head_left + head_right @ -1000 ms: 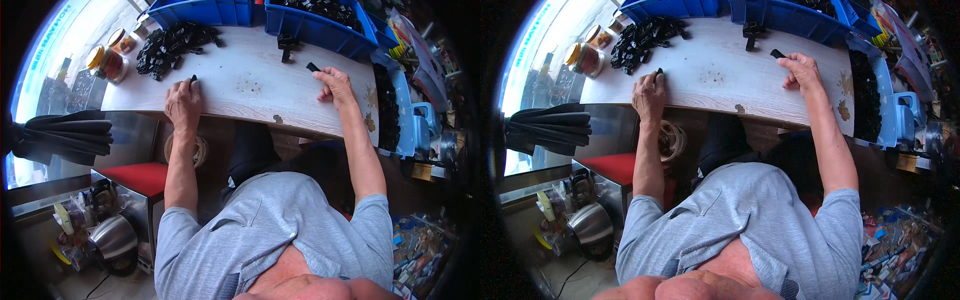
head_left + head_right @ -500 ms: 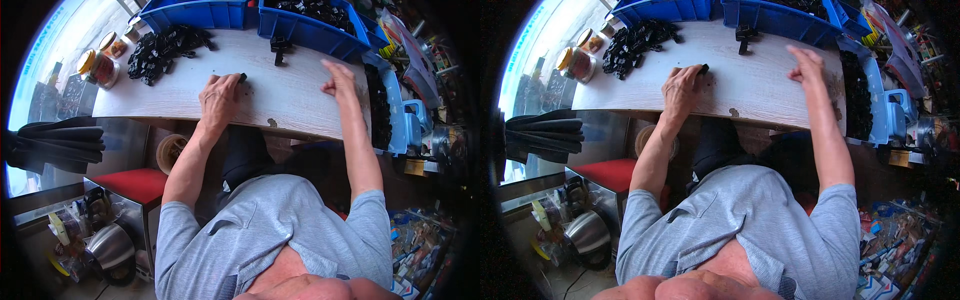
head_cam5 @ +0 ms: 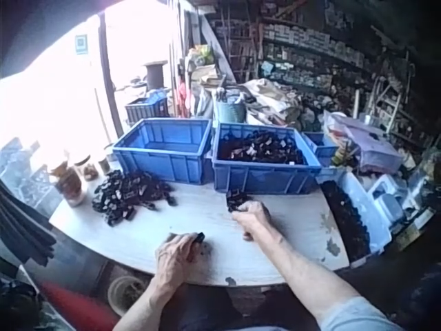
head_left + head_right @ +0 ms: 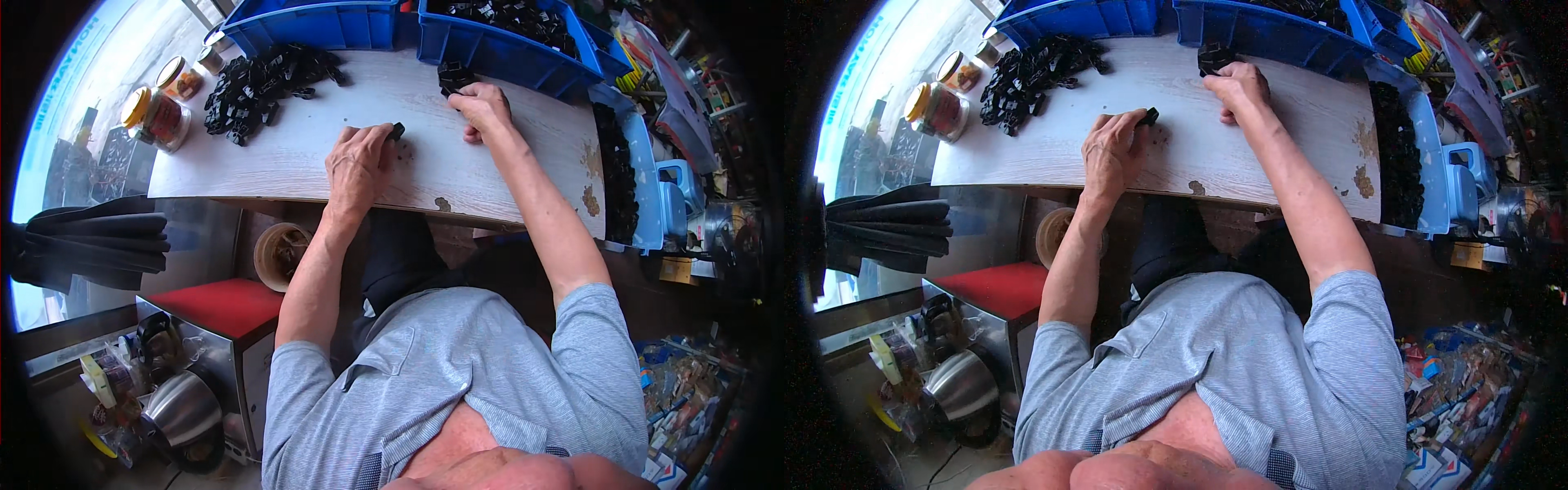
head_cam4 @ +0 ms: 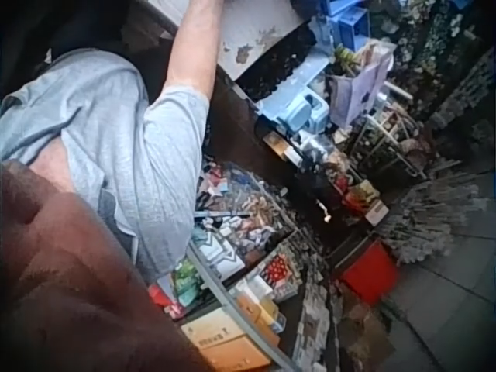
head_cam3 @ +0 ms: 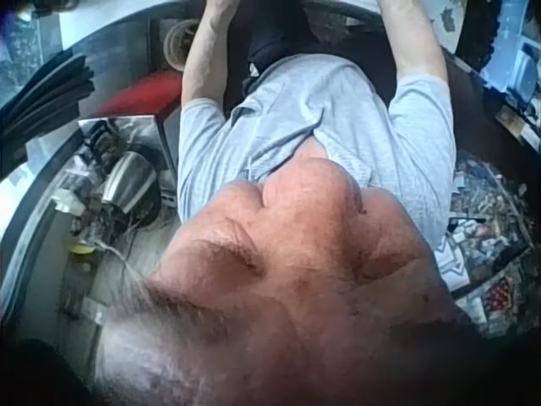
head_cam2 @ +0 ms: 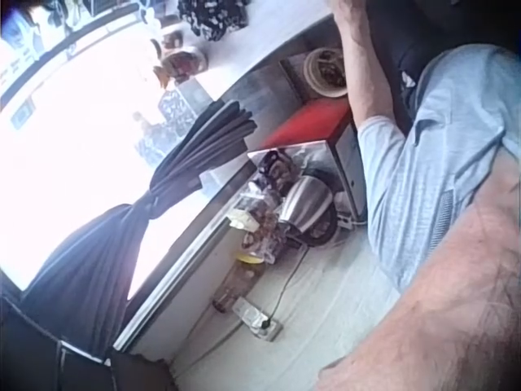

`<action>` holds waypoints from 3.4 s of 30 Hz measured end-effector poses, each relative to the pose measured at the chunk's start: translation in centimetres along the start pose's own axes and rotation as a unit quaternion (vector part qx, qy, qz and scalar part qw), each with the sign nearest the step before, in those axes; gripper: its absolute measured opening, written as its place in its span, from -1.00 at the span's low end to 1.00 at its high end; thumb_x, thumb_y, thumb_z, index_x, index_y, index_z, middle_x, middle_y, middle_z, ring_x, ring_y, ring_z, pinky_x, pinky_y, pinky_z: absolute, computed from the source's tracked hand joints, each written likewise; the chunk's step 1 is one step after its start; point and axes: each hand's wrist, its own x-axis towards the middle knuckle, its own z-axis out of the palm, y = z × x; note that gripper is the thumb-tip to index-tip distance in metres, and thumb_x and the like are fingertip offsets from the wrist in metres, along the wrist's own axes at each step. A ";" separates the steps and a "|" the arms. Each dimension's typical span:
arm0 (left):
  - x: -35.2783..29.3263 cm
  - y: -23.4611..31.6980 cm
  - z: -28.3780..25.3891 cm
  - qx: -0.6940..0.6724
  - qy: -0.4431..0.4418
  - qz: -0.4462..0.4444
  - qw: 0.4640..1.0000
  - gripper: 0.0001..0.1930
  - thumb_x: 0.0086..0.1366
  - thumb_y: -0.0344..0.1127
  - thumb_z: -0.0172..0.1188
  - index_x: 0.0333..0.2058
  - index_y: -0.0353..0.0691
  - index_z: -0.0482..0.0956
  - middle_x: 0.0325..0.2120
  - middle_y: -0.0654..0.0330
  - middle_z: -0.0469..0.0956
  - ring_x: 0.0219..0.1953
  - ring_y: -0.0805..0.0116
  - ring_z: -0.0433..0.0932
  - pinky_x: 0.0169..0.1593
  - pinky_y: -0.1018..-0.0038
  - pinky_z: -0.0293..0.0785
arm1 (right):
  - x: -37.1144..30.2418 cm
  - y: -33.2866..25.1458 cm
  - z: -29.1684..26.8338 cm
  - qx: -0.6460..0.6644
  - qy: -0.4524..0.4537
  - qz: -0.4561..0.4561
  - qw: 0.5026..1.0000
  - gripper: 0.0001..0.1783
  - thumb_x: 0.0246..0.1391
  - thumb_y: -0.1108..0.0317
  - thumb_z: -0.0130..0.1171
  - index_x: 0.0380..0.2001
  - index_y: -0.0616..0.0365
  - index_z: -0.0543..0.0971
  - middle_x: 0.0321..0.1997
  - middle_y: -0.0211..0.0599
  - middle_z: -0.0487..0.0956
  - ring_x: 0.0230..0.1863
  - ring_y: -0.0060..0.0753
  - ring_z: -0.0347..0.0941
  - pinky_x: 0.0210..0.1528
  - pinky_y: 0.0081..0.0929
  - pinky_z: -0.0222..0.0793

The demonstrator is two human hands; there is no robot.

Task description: Assembling small black plastic components on a workbench by taking them from bins and joining them together.

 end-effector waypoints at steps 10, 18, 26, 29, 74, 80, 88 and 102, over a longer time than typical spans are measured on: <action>-0.2 -0.4 0.0 -0.128 0.027 -0.026 0.991 -0.69 0.10 -0.48 0.31 -0.13 -0.16 0.62 -0.34 0.11 0.67 -0.33 0.06 0.59 -0.20 0.29 0.53 | -2.9 1.2 -2.8 0.114 -0.108 0.032 0.987 -0.53 0.03 0.25 0.35 0.04 0.07 0.55 -0.72 -0.48 0.41 -0.74 -0.56 0.39 -0.66 -0.45 0.46; 2.3 1.7 1.9 -0.190 0.020 -0.009 0.981 -0.76 0.18 -0.49 0.28 -0.15 -0.22 0.66 -0.30 0.06 0.68 -0.25 0.04 0.63 -0.13 0.26 0.54 | -3.1 1.2 -2.6 0.078 -0.103 -0.011 0.992 -0.59 0.03 0.31 0.38 -0.02 0.12 0.59 -0.70 -0.51 0.43 -0.77 -0.59 0.36 -0.69 -0.45 0.43; 2.6 0.9 3.4 -0.196 0.017 0.001 0.980 -0.75 0.20 -0.49 0.27 -0.12 -0.21 0.66 -0.29 0.07 0.68 -0.28 0.09 0.64 -0.21 0.32 0.57 | -3.4 0.9 -2.9 0.052 -0.140 0.002 0.989 -0.58 0.09 0.19 0.36 0.00 0.10 0.61 -0.69 -0.47 0.45 -0.80 -0.58 0.33 -0.73 -0.47 0.37; 2.6 0.9 3.3 -0.183 0.021 0.023 0.983 -0.71 0.21 -0.53 0.27 -0.07 -0.21 0.65 -0.28 0.05 0.67 -0.32 0.17 0.64 -0.30 0.42 0.60 | -3.4 0.8 -3.2 0.036 -0.165 0.000 0.986 -0.59 0.11 0.18 0.33 0.00 0.09 0.61 -0.70 -0.46 0.44 -0.80 -0.58 0.33 -0.73 -0.48 0.36; 5.6 1.6 5.1 -0.059 -0.141 0.229 0.961 -0.48 0.16 -0.47 0.26 0.13 -0.01 0.58 0.08 0.17 0.56 0.10 0.15 0.52 0.18 0.26 0.44 | -3.0 2.5 -2.7 0.051 -0.149 -0.049 0.986 -0.64 0.00 0.51 0.20 -0.07 0.18 0.60 -0.67 -0.46 0.46 -0.77 -0.59 0.33 -0.73 -0.52 0.31; 4.7 2.3 4.6 -0.018 -0.139 0.194 0.971 -0.53 0.33 -0.38 0.15 0.23 0.00 0.49 0.15 0.22 0.53 0.18 0.17 0.47 0.21 0.22 0.33 | -2.7 2.9 -2.4 0.068 -0.145 -0.067 0.985 -0.63 -0.01 0.51 0.22 -0.06 0.21 0.61 -0.66 -0.44 0.48 -0.78 -0.56 0.34 -0.73 -0.50 0.32; 3.6 2.8 3.8 -0.036 -0.132 0.168 0.976 -0.51 0.30 -0.43 0.11 0.22 -0.02 0.48 0.15 0.19 0.53 0.18 0.14 0.48 0.21 0.19 0.32 | -3.2 2.8 -2.0 0.037 -0.145 -0.071 0.986 -0.61 0.04 0.42 0.26 0.00 0.15 0.59 -0.71 -0.54 0.40 -0.80 -0.62 0.27 -0.78 -0.53 0.18; 2.9 2.9 3.3 0.005 -0.157 0.142 0.977 -0.47 0.36 -0.37 0.06 0.31 0.07 0.39 0.19 0.19 0.50 0.26 0.08 0.41 0.32 0.14 0.22 | -4.1 2.0 -2.0 -0.006 -0.150 -0.072 0.986 -0.64 -0.01 0.37 0.30 -0.08 0.09 0.64 -0.67 -0.37 0.48 -0.80 -0.53 0.29 -0.72 -0.47 0.28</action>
